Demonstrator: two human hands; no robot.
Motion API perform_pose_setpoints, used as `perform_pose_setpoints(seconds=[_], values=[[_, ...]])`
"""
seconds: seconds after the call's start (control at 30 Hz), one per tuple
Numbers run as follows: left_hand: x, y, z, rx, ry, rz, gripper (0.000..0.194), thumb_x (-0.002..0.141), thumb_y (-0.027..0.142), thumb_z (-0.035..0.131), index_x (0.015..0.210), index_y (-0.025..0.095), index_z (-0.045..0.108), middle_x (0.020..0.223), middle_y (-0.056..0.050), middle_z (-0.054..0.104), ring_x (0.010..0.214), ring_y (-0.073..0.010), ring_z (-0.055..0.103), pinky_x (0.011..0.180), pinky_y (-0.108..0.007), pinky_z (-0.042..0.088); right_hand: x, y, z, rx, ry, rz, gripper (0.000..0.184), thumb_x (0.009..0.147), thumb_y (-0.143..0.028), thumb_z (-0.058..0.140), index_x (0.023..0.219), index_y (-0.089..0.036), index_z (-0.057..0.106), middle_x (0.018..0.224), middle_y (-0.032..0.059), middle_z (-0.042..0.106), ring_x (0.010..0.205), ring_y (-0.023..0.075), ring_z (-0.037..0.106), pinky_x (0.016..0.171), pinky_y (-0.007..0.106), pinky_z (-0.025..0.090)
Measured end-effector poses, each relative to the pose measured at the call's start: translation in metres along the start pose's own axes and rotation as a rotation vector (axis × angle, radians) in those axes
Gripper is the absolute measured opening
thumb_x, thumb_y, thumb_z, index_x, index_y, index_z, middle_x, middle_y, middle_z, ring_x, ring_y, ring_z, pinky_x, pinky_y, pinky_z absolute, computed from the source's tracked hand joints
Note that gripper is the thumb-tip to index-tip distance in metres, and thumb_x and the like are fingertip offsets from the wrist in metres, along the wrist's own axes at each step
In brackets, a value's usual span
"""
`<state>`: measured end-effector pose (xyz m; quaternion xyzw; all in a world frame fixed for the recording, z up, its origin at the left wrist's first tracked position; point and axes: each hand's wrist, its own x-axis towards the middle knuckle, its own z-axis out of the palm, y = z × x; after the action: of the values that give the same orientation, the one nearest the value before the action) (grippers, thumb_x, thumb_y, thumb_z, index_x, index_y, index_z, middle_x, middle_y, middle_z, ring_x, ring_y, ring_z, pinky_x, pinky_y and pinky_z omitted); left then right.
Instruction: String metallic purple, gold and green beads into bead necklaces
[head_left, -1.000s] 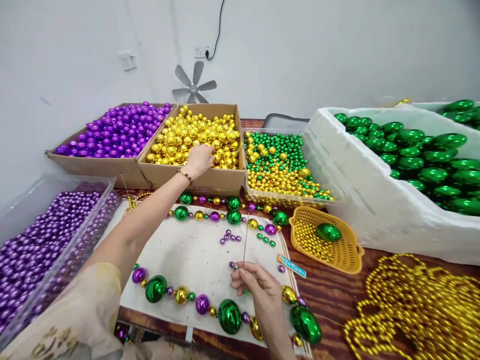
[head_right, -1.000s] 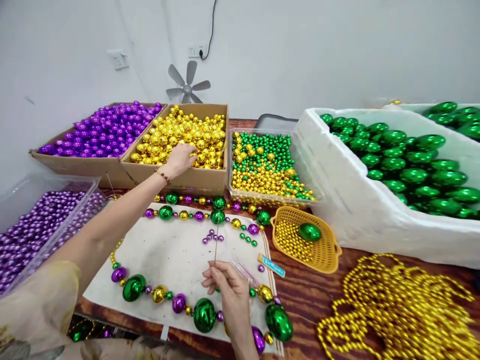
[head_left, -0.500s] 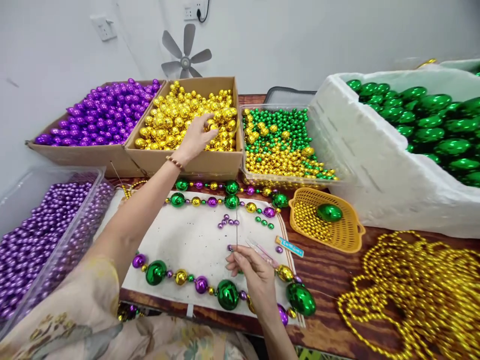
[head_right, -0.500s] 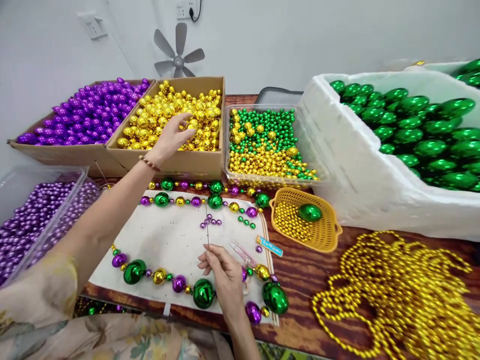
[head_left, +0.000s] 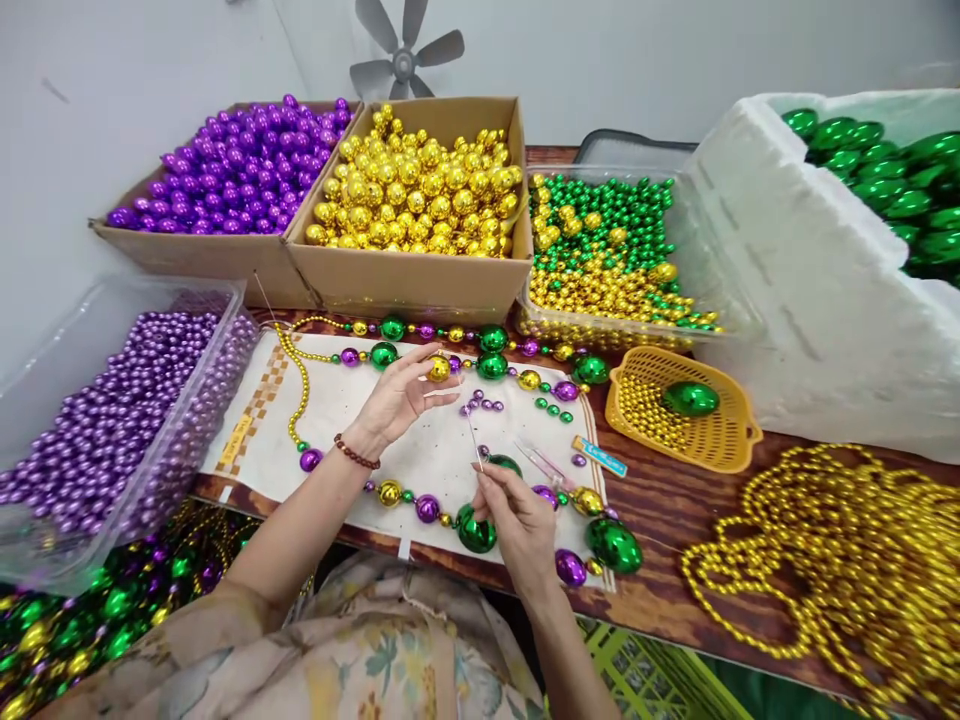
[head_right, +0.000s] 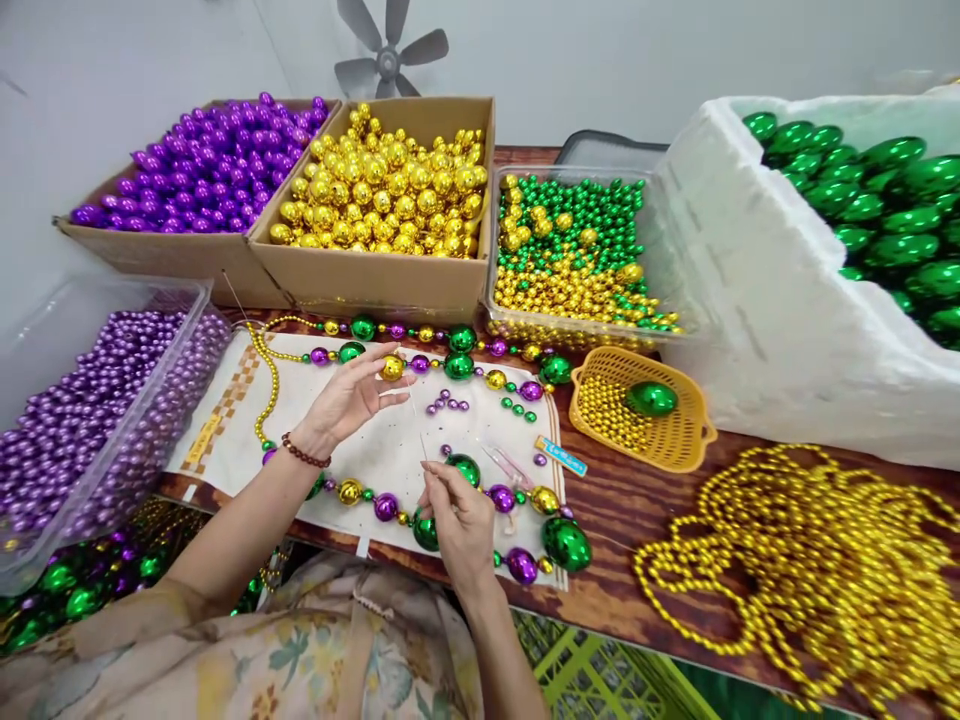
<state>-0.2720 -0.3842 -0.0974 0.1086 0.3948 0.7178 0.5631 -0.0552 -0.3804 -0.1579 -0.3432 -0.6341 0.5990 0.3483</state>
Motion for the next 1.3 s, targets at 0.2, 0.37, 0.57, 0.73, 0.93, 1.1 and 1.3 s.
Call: perform_pose_setpoints(seconds=[0.2, 0.37, 0.57, 0.73, 0.93, 1.1, 1.3], values=[[-0.002, -0.003, -0.002, -0.171, 0.006, 0.004, 0.016, 0.089, 0.008, 0.062, 0.102, 0.011, 0.07, 0.096, -0.009, 0.076, 0.103, -0.0235, 0.075, 0.107, -0.041, 0.053, -0.008, 0.0, 0.007, -0.066, -0.032, -0.052, 0.021, 0.096, -0.028, 0.059, 0.1, -0.016, 0.076, 0.056, -0.0027, 0.062, 0.043, 0.009, 0.058, 0.044, 0.018, 0.047], [-0.002, -0.004, 0.003, -0.244, 0.016, -0.012, 0.015, 0.096, 0.013, 0.055, 0.096, 0.011, 0.07, 0.097, -0.01, 0.076, 0.106, -0.0226, 0.073, 0.108, -0.04, 0.053, -0.009, 0.001, 0.009, -0.097, -0.046, -0.049, 0.021, 0.096, -0.028, 0.058, 0.098, -0.016, 0.076, 0.054, -0.0034, 0.061, 0.04, 0.0085, 0.056, 0.042, 0.017, 0.045], [-0.006, -0.005, 0.007, -0.234, 0.009, -0.009, 0.013, 0.096, 0.011, 0.055, 0.093, 0.012, 0.068, 0.099, -0.01, 0.075, 0.107, -0.0225, 0.073, 0.11, -0.041, 0.052, -0.01, 0.002, 0.009, -0.104, -0.035, -0.022, 0.023, 0.097, -0.029, 0.057, 0.098, -0.016, 0.075, 0.054, -0.0034, 0.06, 0.041, 0.0085, 0.055, 0.042, 0.018, 0.043], [-0.007, -0.005, 0.007, -0.213, 0.002, -0.002, 0.013, 0.097, 0.013, 0.056, 0.097, 0.012, 0.068, 0.106, -0.011, 0.075, 0.11, -0.0231, 0.072, 0.111, -0.043, 0.05, -0.009, 0.002, 0.009, -0.116, -0.03, -0.025, 0.022, 0.096, -0.029, 0.058, 0.098, -0.015, 0.075, 0.053, -0.0045, 0.057, 0.04, 0.0078, 0.052, 0.042, 0.018, 0.042], [-0.007, -0.006, 0.008, -0.172, -0.012, 0.022, 0.012, 0.097, 0.014, 0.056, 0.101, 0.014, 0.068, 0.106, -0.01, 0.075, 0.111, -0.0235, 0.072, 0.111, -0.044, 0.05, -0.01, 0.006, 0.011, -0.116, -0.021, -0.002, 0.023, 0.097, -0.031, 0.057, 0.098, -0.015, 0.074, 0.053, -0.0047, 0.057, 0.04, 0.0078, 0.052, 0.042, 0.018, 0.041], [-0.007, -0.008, 0.008, -0.181, -0.027, 0.026, 0.011, 0.096, 0.013, 0.056, 0.097, 0.014, 0.067, 0.104, -0.009, 0.074, 0.11, -0.023, 0.072, 0.111, -0.044, 0.049, -0.011, 0.009, 0.011, -0.12, -0.025, 0.019, 0.025, 0.097, -0.034, 0.056, 0.099, -0.015, 0.073, 0.053, -0.0045, 0.057, 0.04, 0.008, 0.05, 0.042, 0.019, 0.04], [-0.006, -0.008, 0.006, -0.167, -0.015, 0.013, 0.009, 0.097, 0.015, 0.058, 0.1, 0.016, 0.067, 0.107, -0.009, 0.073, 0.113, -0.024, 0.07, 0.112, -0.046, 0.049, -0.009, 0.01, 0.01, -0.138, -0.037, 0.009, 0.025, 0.097, -0.034, 0.056, 0.098, -0.016, 0.074, 0.053, -0.0043, 0.055, 0.042, 0.0088, 0.049, 0.041, 0.02, 0.038]])
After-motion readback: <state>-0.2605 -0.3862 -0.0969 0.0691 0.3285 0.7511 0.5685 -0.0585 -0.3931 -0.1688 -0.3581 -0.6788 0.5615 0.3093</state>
